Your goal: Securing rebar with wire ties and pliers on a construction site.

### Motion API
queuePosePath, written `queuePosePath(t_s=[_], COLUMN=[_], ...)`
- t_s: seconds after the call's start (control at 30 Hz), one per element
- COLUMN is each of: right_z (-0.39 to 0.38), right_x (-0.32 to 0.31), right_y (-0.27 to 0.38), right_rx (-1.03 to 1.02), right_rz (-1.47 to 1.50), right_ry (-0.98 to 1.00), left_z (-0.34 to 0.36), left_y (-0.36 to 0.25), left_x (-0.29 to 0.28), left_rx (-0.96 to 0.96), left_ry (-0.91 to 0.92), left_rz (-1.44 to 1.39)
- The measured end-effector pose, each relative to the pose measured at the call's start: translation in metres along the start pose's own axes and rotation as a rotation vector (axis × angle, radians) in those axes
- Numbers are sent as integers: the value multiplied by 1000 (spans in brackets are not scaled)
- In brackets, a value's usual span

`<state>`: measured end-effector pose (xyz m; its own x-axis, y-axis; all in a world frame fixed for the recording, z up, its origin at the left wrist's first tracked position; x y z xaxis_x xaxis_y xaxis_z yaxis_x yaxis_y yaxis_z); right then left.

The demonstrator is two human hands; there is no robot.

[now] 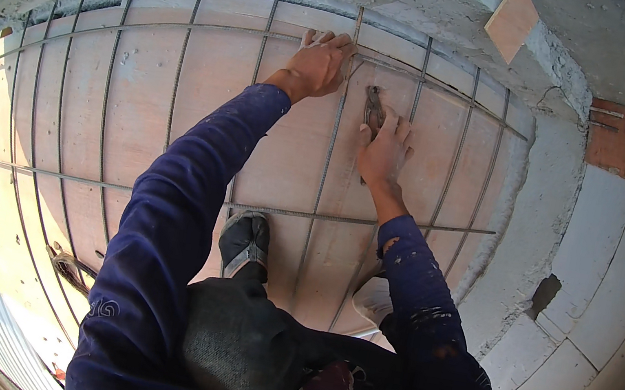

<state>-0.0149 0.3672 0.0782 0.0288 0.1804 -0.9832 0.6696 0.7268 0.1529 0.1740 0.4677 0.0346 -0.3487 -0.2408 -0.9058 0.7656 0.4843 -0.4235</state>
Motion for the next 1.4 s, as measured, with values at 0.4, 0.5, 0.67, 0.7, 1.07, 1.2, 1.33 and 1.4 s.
queuePosePath(t_s=[0.4, 0.5, 0.67, 0.7, 1.07, 1.2, 1.33, 1.4], right_z=[102, 121, 93, 90, 31, -30, -67, -78], right_x=[26, 50, 36, 25, 2, 3, 7, 5], right_y=[44, 9, 58, 58, 9, -36, -71, -83], right_rx=[-80, -16, -71, -32, -106, -113, 107, 125], right_rz=[5, 150, 141, 205, 439, 845, 1010, 1042], right_ry=[230, 270, 262, 248, 310, 290, 342, 347], left_z=[-108, -60, -72, -65, -59, -52, -47, -49], left_y=[33, 43, 102, 93, 85, 78, 79, 79], left_x=[-17, 3, 9, 6, -4, -2, -1, -5], left_rx=[-447, -650, -862, -951, -953, -927, -928, -913], left_ry=[-493, -577, -405, -385, -329, -324, -270, -269], left_rz=[-193, -360, -347, -334, -297, -292, -390, -429])
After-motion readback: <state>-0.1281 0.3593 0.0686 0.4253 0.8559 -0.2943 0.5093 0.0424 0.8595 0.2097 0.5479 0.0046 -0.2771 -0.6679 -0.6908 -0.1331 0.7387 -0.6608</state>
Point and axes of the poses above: each hand's wrist, its own z-axis towards the middle knuckle, its own x-axis out of the palm, y = z × x, the point moved 1 cm from there along z, towards the middle knuckle, and after that the axes turned 4 degrees about z, right-handed, at the moved point
